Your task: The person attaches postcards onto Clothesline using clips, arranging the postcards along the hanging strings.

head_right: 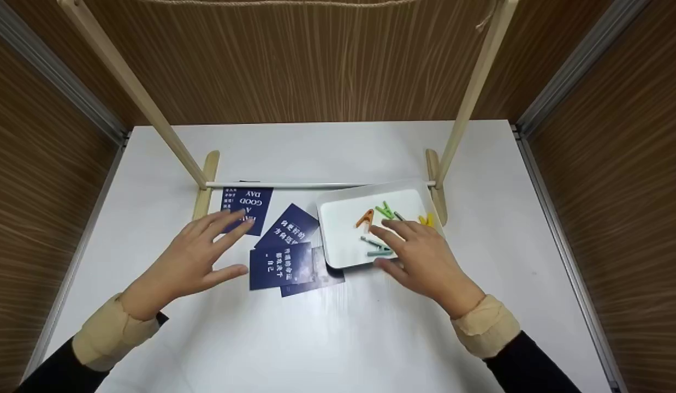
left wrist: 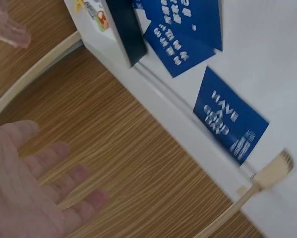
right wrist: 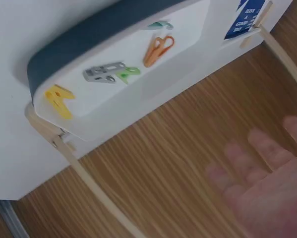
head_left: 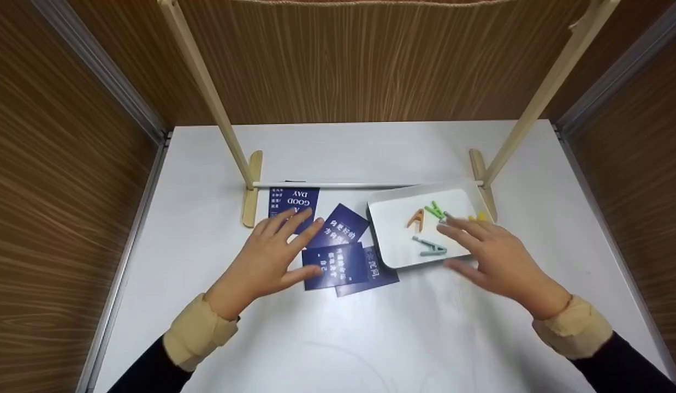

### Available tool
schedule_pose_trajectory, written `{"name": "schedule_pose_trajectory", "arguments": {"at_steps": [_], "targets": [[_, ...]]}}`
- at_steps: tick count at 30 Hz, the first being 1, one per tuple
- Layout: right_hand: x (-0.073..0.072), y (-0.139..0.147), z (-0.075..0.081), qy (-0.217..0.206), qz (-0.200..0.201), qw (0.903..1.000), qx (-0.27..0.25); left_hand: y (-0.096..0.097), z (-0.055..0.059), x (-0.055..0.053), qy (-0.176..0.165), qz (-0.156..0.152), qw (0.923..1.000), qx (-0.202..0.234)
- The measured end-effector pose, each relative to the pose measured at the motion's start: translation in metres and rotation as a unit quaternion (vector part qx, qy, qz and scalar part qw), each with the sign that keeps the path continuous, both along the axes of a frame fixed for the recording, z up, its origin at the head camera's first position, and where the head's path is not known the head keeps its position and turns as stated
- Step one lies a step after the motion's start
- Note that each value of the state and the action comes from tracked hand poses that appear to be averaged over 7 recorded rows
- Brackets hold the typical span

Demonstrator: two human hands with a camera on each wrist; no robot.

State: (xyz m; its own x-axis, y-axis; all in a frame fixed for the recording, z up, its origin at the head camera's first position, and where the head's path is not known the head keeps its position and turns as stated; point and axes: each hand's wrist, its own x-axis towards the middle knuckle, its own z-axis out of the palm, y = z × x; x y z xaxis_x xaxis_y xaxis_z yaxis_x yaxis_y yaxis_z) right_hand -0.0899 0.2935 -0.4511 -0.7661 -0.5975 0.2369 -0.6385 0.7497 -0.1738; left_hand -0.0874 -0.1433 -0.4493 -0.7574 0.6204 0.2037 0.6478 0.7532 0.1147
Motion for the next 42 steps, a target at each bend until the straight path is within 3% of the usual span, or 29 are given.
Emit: {"name": "schedule_pose_trajectory", "arguments": {"at_steps": [3, 7, 11, 15, 18, 22, 27, 30, 33, 39, 42], "targets": [[-0.014, 0.001, -0.016, -0.010, -0.024, 0.9997, -0.004, 0.008, -0.026, -0.005, -0.053, 0.020, 0.9983, 0.015], [-0.031, -0.002, -0.040, -0.062, -0.039, 0.9970, 0.023, 0.023, -0.064, -0.012, -0.121, 0.056, 0.9911, 0.007], [-0.044, -0.006, -0.055, -0.126, -0.037, 0.9901, 0.047, 0.042, -0.095, -0.015, -0.129, 0.090, 0.9875, -0.010], [-0.055, -0.012, -0.066, -0.195, -0.051, 0.9770, 0.070, 0.058, -0.112, -0.015, -0.118, 0.126, 0.9847, -0.028], [-0.061, -0.016, -0.073, -0.216, -0.069, 0.9696, 0.093, 0.066, -0.119, -0.016, -0.108, 0.154, 0.9817, -0.033], [-0.066, -0.019, -0.078, -0.222, -0.083, 0.9649, 0.113, 0.071, -0.125, -0.023, -0.102, 0.168, 0.9804, -0.013], [-0.070, -0.021, -0.081, -0.229, -0.086, 0.9624, 0.117, 0.071, -0.131, -0.034, -0.125, 0.166, 0.9753, 0.075], [-0.071, -0.020, -0.084, -0.223, -0.096, 0.9647, 0.101, 0.070, -0.134, -0.038, -0.164, 0.158, 0.9649, 0.131], [-0.071, -0.016, -0.087, -0.207, -0.107, 0.9694, 0.078, 0.069, -0.135, -0.042, -0.197, 0.157, 0.9557, 0.152], [-0.071, -0.013, -0.088, -0.166, -0.095, 0.9812, 0.025, 0.066, -0.130, -0.052, -0.216, 0.183, 0.9451, 0.162], [-0.072, -0.015, -0.086, -0.172, -0.093, 0.9807, -0.010, 0.061, -0.127, -0.055, -0.223, 0.185, 0.9405, 0.177]]}}
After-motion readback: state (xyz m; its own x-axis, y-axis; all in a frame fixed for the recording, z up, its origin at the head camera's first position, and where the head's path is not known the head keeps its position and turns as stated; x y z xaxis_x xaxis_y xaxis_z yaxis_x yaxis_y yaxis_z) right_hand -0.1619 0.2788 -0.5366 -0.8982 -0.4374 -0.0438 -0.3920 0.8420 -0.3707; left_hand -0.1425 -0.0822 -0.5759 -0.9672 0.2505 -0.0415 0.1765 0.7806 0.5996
